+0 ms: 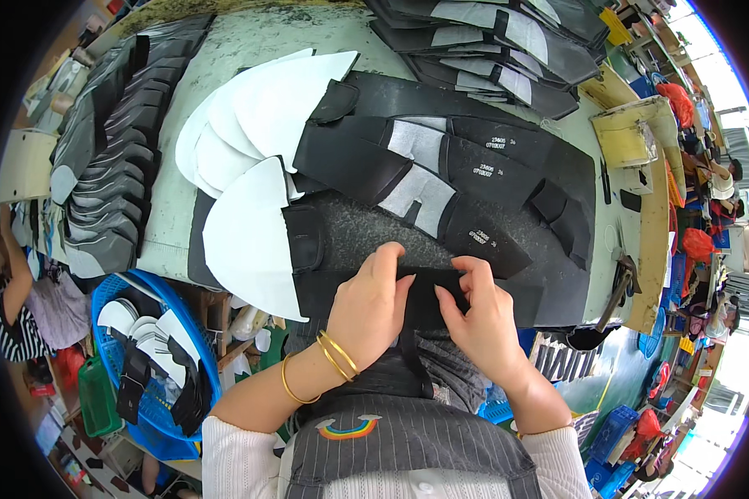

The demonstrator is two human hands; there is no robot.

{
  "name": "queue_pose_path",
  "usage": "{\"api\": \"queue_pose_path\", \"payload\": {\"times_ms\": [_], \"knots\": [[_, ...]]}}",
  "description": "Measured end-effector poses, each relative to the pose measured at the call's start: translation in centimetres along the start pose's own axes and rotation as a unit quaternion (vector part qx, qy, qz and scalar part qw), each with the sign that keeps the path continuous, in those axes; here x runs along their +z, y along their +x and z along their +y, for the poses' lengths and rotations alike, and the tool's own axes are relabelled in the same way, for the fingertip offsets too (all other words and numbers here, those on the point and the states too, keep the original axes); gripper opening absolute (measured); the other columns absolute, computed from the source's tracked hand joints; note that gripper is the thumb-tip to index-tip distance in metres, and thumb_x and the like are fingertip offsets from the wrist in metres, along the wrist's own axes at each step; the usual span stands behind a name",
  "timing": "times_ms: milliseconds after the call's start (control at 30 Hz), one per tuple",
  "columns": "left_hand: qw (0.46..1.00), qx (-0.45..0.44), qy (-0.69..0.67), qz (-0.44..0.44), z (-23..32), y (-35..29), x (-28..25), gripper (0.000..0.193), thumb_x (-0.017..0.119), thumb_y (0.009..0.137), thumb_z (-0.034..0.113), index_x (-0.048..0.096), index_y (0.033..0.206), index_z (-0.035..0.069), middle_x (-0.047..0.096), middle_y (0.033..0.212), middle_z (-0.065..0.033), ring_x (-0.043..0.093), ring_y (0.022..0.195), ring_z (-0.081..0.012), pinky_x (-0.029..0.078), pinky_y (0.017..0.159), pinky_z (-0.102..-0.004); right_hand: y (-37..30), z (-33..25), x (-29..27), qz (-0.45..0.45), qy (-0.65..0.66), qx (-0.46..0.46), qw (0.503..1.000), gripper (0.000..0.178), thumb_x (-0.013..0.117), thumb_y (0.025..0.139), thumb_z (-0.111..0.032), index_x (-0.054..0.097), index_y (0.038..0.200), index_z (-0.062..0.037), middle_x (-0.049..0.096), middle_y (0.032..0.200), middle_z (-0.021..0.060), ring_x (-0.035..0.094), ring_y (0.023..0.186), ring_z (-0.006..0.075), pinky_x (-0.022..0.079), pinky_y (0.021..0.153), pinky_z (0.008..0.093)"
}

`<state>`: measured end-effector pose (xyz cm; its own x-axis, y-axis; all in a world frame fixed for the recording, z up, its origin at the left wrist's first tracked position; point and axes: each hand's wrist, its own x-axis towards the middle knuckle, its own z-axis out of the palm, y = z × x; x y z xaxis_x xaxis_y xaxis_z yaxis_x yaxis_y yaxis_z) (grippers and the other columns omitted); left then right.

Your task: The person places a stack of shoe pieces onto the work surface, aligns and presses fabric patches onto each shoe piece by hand, and puts the assembled shoe pieces into a basket.

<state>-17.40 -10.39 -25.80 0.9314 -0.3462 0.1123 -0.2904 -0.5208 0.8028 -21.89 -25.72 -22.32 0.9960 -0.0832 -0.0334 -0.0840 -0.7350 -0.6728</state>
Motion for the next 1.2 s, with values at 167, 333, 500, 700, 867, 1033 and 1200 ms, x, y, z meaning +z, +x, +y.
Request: {"api": "queue_pose_path", "payload": {"times_ms": [167, 333, 500, 700, 867, 1033, 1200], "knots": [[0.982, 0.101, 0.157, -0.030, 1.0, 0.7, -1.1, 0.023, 0.063, 0.076, 0.009, 0.054, 0.098, 0.007, 0.058, 0.091, -0.0085, 0.060, 0.080, -0.0252, 0.049, 0.063, -0.0357, 0.5, 0.4, -0.1, -0.021, -0.008, 0.008, 1.000, 0.035, 0.065, 0.079, -0.003, 0.045, 0.107, 0.0015, 0.058, 0.076, 0.0192, 0.059, 0.064, 0.0382, 0.049, 0.057, 0.0415], [0.944, 0.280, 0.122, -0.128, -0.4, 0.8, -0.7, 0.025, 0.058, 0.069, 0.006, 0.057, 0.094, 0.002, 0.056, 0.102, -0.0086, 0.055, 0.095, -0.0262, 0.049, 0.081, -0.0376, -0.3, -0.7, -3.1, -0.127, 0.109, 0.013, 0.986, 0.046, 0.063, 0.076, -0.001, 0.045, 0.119, 0.0040, 0.050, 0.117, 0.0242, 0.056, 0.097, 0.0390, 0.051, 0.078, 0.0428], [0.952, 0.255, 0.055, -0.162, 0.0, 0.5, -2.1, 0.035, 0.066, 0.070, 0.011, 0.056, 0.102, -0.001, 0.056, 0.110, -0.0125, 0.054, 0.101, -0.0308, 0.047, 0.087, -0.0383, -0.7, 0.2, -3.8, -0.127, -0.187, -0.292, 0.929, 0.046, 0.061, 0.066, 0.001, 0.055, 0.111, 0.0059, 0.050, 0.124, 0.0190, 0.046, 0.118, 0.0335, 0.042, 0.098, 0.0402], [0.953, 0.225, -0.043, -0.200, -1.3, 1.2, -2.8, 0.042, 0.073, 0.069, 0.014, 0.057, 0.105, 0.000, 0.054, 0.115, -0.0154, 0.054, 0.104, -0.0329, 0.046, 0.089, -0.0360, 0.2, 3.4, -2.2, -0.137, -0.005, -0.218, 0.966, 0.027, 0.061, 0.075, -0.004, 0.059, 0.101, 0.0027, 0.059, 0.113, 0.0163, 0.055, 0.111, 0.0312, 0.051, 0.085, 0.0367], [0.955, 0.177, -0.063, -0.228, -1.1, 1.9, -2.8, 0.012, 0.064, 0.078, 0.004, 0.062, 0.090, 0.002, 0.058, 0.110, -0.0092, 0.055, 0.099, -0.0287, 0.046, 0.085, -0.0366, 0.1, 3.2, -2.4, -0.129, -0.068, -0.311, 0.939, 0.024, 0.063, 0.081, -0.012, 0.060, 0.101, 0.0006, 0.060, 0.110, 0.0130, 0.055, 0.111, 0.0298, 0.054, 0.079, 0.0346], [0.947, 0.217, -0.025, -0.237, -0.9, 2.2, -2.8, 0.014, 0.065, 0.076, 0.006, 0.063, 0.089, 0.002, 0.058, 0.105, -0.0088, 0.055, 0.099, -0.0291, 0.047, 0.083, -0.0363, -0.1, 3.3, -2.2, -0.138, -0.086, -0.317, 0.934, 0.030, 0.065, 0.074, -0.013, 0.059, 0.099, 0.0022, 0.059, 0.106, 0.0140, 0.056, 0.109, 0.0289, 0.054, 0.081, 0.0385], [0.872, 0.414, 0.184, -0.187, 0.3, 0.2, -3.0, 0.022, 0.061, 0.067, 0.009, 0.062, 0.085, -0.003, 0.059, 0.094, -0.0134, 0.057, 0.101, -0.0327, 0.053, 0.082, -0.0353, -2.1, 2.3, -0.2, -0.033, -0.201, -0.351, 0.914, 0.037, 0.060, 0.063, -0.014, 0.062, 0.095, 0.0036, 0.059, 0.105, 0.0157, 0.057, 0.108, 0.0322, 0.051, 0.089, 0.0395]]}}
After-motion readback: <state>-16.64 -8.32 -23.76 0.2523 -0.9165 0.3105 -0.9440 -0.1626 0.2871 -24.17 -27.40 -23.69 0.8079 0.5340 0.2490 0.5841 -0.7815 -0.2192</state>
